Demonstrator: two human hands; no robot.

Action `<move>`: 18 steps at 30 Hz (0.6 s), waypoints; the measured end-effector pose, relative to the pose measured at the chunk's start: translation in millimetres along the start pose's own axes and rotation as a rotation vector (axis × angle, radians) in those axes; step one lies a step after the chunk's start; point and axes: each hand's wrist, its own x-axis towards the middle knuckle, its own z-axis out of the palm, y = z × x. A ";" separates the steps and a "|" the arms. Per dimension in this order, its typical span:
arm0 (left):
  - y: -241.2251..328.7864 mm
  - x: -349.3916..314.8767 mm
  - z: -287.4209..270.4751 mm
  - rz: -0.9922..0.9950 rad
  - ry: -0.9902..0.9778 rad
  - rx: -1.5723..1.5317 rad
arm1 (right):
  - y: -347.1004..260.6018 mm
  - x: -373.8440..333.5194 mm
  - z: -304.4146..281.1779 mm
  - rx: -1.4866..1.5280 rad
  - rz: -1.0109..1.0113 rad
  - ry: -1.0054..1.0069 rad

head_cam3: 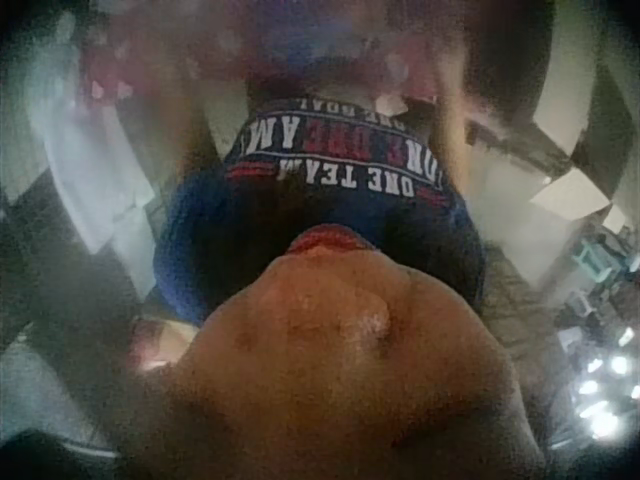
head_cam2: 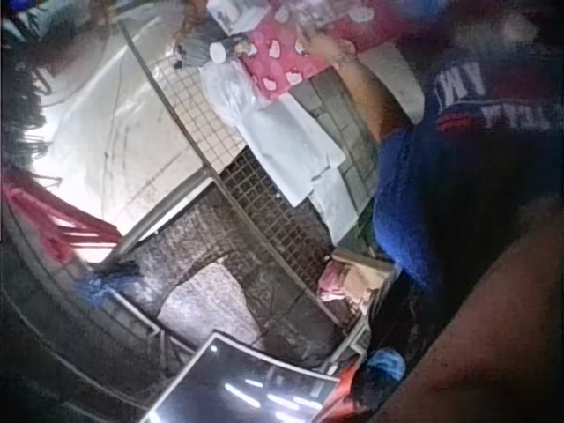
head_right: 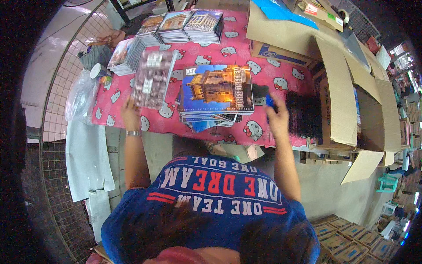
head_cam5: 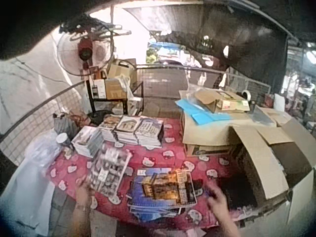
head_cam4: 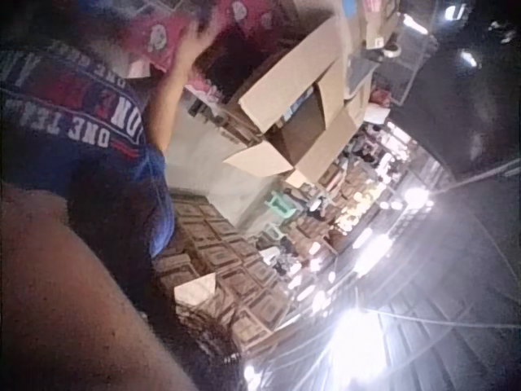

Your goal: The person unpacks spiral-bound notebooks from a cardboard box and stacks them on a table. They handle the notebooks one by one, flipping them over to inspect the covers and pages before placing them into neat piles.

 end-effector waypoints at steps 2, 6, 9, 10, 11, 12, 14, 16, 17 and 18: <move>-46.8 1.7 -42.8 -0.093 0.065 0.212 | 77.1 -17.0 8.6 -0.278 0.033 -0.062; -109.2 9.5 -104.1 0.086 0.241 0.923 | 97.9 -45.3 38.2 -0.755 -0.251 -0.168; -97.9 18.2 -110.8 0.088 0.298 1.298 | 99.8 -16.1 17.1 -0.796 -0.268 -0.066; -70.0 -2.8 -47.9 0.074 0.421 1.609 | 99.3 -1.7 -7.3 -0.911 -0.226 0.058; -51.9 5.8 -46.5 0.202 0.364 1.550 | 101.7 17.1 -22.8 -0.979 -0.225 0.196; -40.5 18.1 -39.0 0.328 0.297 1.480 | 105.4 33.4 -38.7 -1.054 -0.220 0.341; 8.6 -11.4 50.7 0.832 -0.011 1.000 | 112.6 44.2 -68.3 -1.247 -0.118 0.486; 58.0 -67.8 132.2 0.930 -0.458 0.781 | 133.4 42.0 -77.5 -1.339 0.062 0.353; 66.8 -92.1 157.6 1.030 -0.678 0.753 | 141.3 43.5 -80.8 -1.377 0.146 0.285; 73.6 -112.9 177.1 1.128 -0.897 0.722 | 146.7 46.0 -81.2 -1.319 0.144 0.261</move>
